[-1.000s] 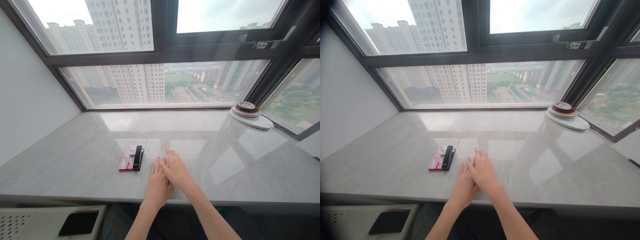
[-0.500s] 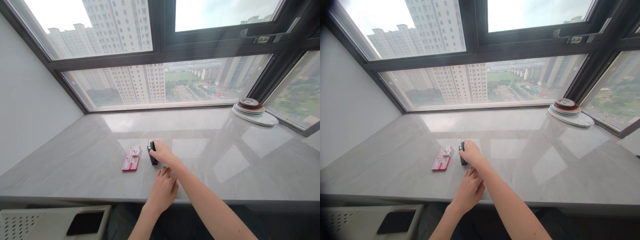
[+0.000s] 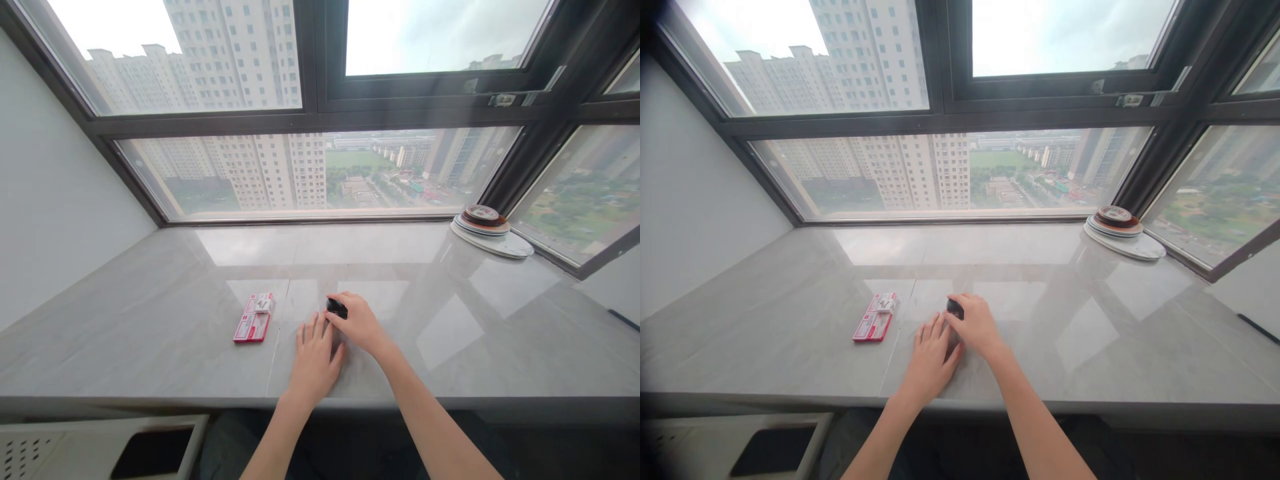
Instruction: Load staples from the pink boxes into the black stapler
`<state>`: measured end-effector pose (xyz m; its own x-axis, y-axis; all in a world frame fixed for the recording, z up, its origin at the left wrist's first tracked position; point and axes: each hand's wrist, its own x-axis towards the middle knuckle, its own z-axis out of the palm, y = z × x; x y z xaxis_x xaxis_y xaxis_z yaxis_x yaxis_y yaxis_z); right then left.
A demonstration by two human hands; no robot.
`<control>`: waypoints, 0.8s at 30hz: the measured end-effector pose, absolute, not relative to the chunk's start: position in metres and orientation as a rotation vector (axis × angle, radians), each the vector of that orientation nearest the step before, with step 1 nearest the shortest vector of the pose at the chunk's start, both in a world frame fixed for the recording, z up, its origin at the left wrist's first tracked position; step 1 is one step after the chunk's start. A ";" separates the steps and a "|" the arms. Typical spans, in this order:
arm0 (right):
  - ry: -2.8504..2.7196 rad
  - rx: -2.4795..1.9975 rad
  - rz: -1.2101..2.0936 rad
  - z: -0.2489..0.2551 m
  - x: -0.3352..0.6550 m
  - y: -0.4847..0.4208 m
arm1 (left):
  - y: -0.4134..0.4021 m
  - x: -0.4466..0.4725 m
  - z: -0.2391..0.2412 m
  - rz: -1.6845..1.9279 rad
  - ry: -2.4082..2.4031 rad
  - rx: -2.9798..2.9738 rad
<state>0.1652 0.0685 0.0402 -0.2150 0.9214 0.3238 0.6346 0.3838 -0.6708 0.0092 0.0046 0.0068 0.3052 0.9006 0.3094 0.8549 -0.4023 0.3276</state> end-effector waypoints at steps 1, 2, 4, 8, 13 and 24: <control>-1.884 -1.367 0.484 0.037 0.158 0.067 | 0.006 0.010 0.006 0.674 1.656 2.458; -1.815 -1.397 0.447 0.035 0.150 0.066 | 0.007 0.010 0.005 0.665 1.655 2.458; -1.660 -1.422 0.409 0.033 0.138 0.065 | 0.008 0.010 0.005 0.663 1.661 2.452; -1.240 -1.250 0.638 0.037 0.138 0.067 | 0.007 0.011 0.006 0.679 1.709 2.420; -0.520 -0.841 0.861 0.030 0.177 0.073 | 0.006 0.013 0.004 0.726 1.740 2.396; -0.285 -0.784 1.142 -0.005 0.233 0.013 | 0.007 -0.025 0.007 0.902 2.051 2.234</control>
